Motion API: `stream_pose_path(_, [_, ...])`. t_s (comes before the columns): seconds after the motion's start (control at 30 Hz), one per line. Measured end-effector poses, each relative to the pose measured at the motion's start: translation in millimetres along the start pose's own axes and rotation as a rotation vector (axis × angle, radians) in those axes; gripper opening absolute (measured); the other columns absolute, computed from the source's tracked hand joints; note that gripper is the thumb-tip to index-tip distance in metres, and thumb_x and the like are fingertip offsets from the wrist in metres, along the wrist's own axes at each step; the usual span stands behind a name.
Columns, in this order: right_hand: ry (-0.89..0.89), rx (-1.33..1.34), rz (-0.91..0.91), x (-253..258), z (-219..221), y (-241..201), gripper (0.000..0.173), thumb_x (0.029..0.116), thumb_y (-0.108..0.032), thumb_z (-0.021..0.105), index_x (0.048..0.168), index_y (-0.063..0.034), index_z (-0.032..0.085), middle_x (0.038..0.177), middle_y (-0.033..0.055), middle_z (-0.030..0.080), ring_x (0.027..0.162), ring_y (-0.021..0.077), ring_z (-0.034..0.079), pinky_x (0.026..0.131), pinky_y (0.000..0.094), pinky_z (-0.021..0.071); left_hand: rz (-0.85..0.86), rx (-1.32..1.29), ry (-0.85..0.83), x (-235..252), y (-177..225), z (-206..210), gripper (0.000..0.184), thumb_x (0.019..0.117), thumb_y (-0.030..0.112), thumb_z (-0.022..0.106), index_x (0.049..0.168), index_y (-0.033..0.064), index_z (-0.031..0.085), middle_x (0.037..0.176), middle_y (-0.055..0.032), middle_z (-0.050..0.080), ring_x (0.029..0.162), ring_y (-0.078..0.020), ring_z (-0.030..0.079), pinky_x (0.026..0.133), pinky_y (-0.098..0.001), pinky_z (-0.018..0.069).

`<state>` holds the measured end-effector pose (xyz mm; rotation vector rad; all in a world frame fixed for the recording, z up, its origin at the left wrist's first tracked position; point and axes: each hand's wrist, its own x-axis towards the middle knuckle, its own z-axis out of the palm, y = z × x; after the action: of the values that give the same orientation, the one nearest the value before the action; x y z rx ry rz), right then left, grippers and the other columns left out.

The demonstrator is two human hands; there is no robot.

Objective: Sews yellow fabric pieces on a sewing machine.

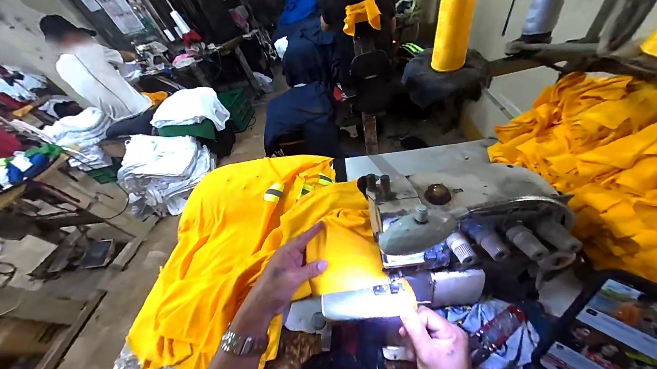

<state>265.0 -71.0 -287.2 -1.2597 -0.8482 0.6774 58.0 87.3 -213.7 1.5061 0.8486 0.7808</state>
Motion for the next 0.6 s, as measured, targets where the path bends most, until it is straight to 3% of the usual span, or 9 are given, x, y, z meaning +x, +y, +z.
stream_pose_path(0.1, [-0.027, 0.093, 0.104, -18, -10, -8, 0.029, 0.0991, -0.020, 0.063, 0.073, -0.0080, 0.067, 0.065, -0.0019, 0.067, 0.047, 0.0040, 0.055, 0.043, 0.0206, 0.0485, -0.016, -0.126, 0.141, -22, -17, 6, 0.078, 0.0865, 0.006, 0.073, 0.157, 0.0101, 0.040, 0.141, -0.0164, 0.060, 0.122, -0.0269, 0.064, 0.098, -0.0433, 0.0579])
stream_pose_path(0.23, [-0.163, 0.119, 0.272, -50, -29, -14, 0.028, 0.1006, -0.010, 0.059, 0.075, -0.0074, 0.068, 0.070, -0.0025, 0.070, 0.052, 0.0040, 0.061, 0.050, 0.0226, 0.0541, -0.026, -0.364, 0.310, -107, -47, 50, 0.089, 0.0821, 0.008, 0.077, 0.156, -0.0050, 0.029, 0.147, -0.0182, 0.053, 0.126, -0.0233, 0.061, 0.101, -0.0410, 0.0557])
stream_pose_path(0.37, [-0.334, 0.077, 0.311, -46, -11, -20, 0.027, 0.1036, -0.021, 0.056, 0.098, -0.0037, 0.075, 0.084, 0.0023, 0.073, 0.073, 0.0115, 0.069, 0.066, 0.0303, 0.0611, -0.029, -0.596, 0.233, -168, -52, 103, 0.088, 0.0870, -0.008, 0.070, 0.158, -0.0078, 0.017, 0.147, -0.0173, 0.054, 0.124, -0.0224, 0.063, 0.104, -0.0421, 0.0548])
stream_pose_path(0.43, [-0.376, 0.080, 0.300, -32, 4, -28, 0.030, 0.1034, -0.030, 0.055, 0.095, -0.0082, 0.075, 0.081, 0.0003, 0.070, 0.075, 0.0104, 0.068, 0.068, 0.0294, 0.0586, -0.040, -0.640, 0.225, -179, -44, 120, 0.088, 0.0866, -0.013, 0.067, 0.158, -0.0089, 0.015, 0.145, -0.0184, 0.055, 0.123, -0.0239, 0.065, 0.103, -0.0429, 0.0551])
stream_pose_path(0.5, [-0.405, 0.120, 0.323, -21, 12, -37, 0.035, 0.1051, -0.032, 0.052, 0.093, -0.0083, 0.075, 0.084, 0.0019, 0.072, 0.082, 0.0112, 0.069, 0.077, 0.0313, 0.0586, -0.035, -0.643, 0.225, -181, -39, 125, 0.088, 0.0855, -0.013, 0.069, 0.157, -0.0113, 0.016, 0.144, -0.0202, 0.056, 0.122, -0.0248, 0.065, 0.103, -0.0426, 0.0555])
stream_pose_path(0.57, [-0.391, 0.154, 0.330, -19, 13, -37, 0.035, 0.1058, -0.030, 0.053, 0.094, -0.0060, 0.075, 0.087, 0.0053, 0.073, 0.086, 0.0138, 0.070, 0.081, 0.0336, 0.0592, -0.057, -0.525, 0.181, -182, -38, 118, 0.086, 0.0862, -0.011, 0.069, 0.156, -0.0133, 0.018, 0.141, -0.0213, 0.057, 0.117, -0.0248, 0.067, 0.099, -0.0417, 0.0580])
stream_pose_path(0.6, [-0.370, 0.163, 0.324, -20, 13, -35, 0.033, 0.1055, -0.027, 0.054, 0.093, -0.0050, 0.075, 0.087, 0.0062, 0.072, 0.085, 0.0146, 0.069, 0.081, 0.0339, 0.0586, -0.087, -0.385, 0.151, -182, -36, 111, 0.081, 0.0876, -0.008, 0.070, 0.154, -0.0143, 0.024, 0.135, -0.0206, 0.063, 0.108, -0.0237, 0.071, 0.093, -0.0406, 0.0612])
